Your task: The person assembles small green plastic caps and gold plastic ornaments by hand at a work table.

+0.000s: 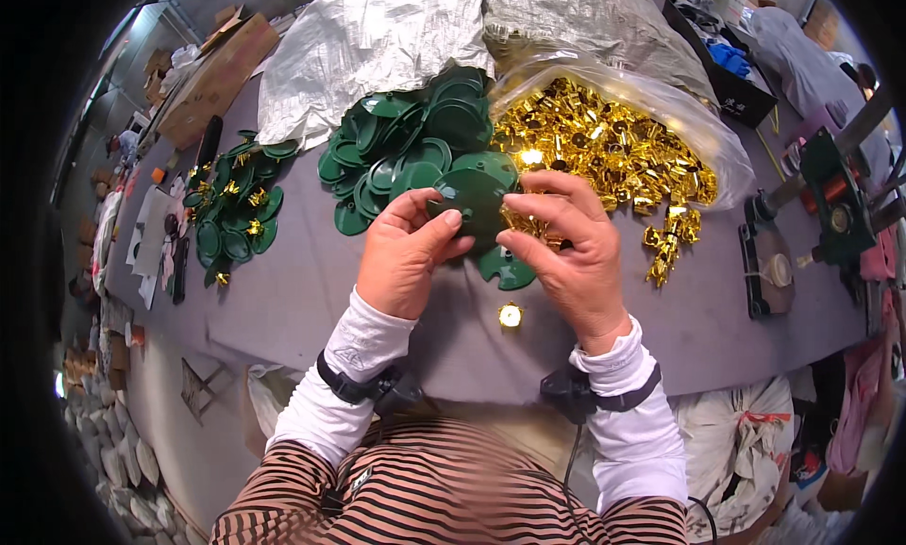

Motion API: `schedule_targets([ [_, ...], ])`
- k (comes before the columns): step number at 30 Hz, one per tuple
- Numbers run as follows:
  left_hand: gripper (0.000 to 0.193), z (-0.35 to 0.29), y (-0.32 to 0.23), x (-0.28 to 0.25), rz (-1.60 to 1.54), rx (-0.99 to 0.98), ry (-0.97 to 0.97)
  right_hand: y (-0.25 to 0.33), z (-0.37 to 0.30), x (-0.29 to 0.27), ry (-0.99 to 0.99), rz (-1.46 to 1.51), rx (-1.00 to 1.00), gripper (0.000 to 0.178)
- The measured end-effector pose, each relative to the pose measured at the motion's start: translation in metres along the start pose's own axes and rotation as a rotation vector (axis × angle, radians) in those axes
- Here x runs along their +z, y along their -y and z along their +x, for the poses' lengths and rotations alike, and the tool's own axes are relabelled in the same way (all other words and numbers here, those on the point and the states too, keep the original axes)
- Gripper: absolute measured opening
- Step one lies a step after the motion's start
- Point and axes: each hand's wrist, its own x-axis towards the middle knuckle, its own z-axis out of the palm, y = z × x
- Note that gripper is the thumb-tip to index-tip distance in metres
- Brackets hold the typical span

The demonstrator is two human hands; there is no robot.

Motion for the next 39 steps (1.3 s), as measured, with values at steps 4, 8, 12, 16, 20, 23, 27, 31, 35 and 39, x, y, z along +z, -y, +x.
schedule_targets([
  [4, 0.023, 0.002, 0.009, 0.004, 0.086, 0.083, 0.004, -0.002, 0.002, -0.006, -0.092, -0.208, -0.327, 0.033],
  [8, 0.020, -0.004, 0.017, 0.012, 0.128, 0.087, 0.057, -0.010, -0.001, 0.009, -0.059, -0.208, -0.342, 0.028],
  [12, 0.018, -0.016, 0.025, 0.015, 0.456, 0.352, 0.027, -0.010, -0.004, 0.009, -0.055, -0.239, -0.335, 0.029],
  [16, 0.018, -0.025, 0.025, 0.008, 0.856, 0.651, 0.008, -0.009, -0.015, 0.017, -0.041, 0.149, 0.124, 0.028],
  [20, 0.019, -0.020, 0.024, -0.020, 0.937, 0.734, 0.028, -0.012, -0.014, 0.033, 0.012, 0.551, 0.493, 0.030],
  [23, 0.018, -0.003, -0.012, -0.062, 0.861, 0.586, -0.089, -0.023, 0.001, 0.020, -0.045, 0.570, 0.509, 0.020],
  [27, 0.030, 0.038, -0.120, -0.154, 0.755, 0.755, -0.404, -0.047, 0.019, -0.029, -0.431, 1.064, 0.623, 0.018],
  [31, 0.039, 0.022, -0.124, -0.138, 1.474, 1.156, -0.601, -0.057, 0.020, -0.042, -0.503, 1.218, 0.635, 0.018],
  [35, 0.036, -0.021, -0.026, -0.049, 1.290, 0.900, 0.419, -0.051, 0.018, -0.037, -0.420, 0.969, 0.500, 0.029],
  [39, 0.043, -0.020, 0.042, -0.021, 1.332, 0.801, 0.710, -0.042, 0.016, -0.030, -0.291, 0.606, 0.354, 0.034],
])
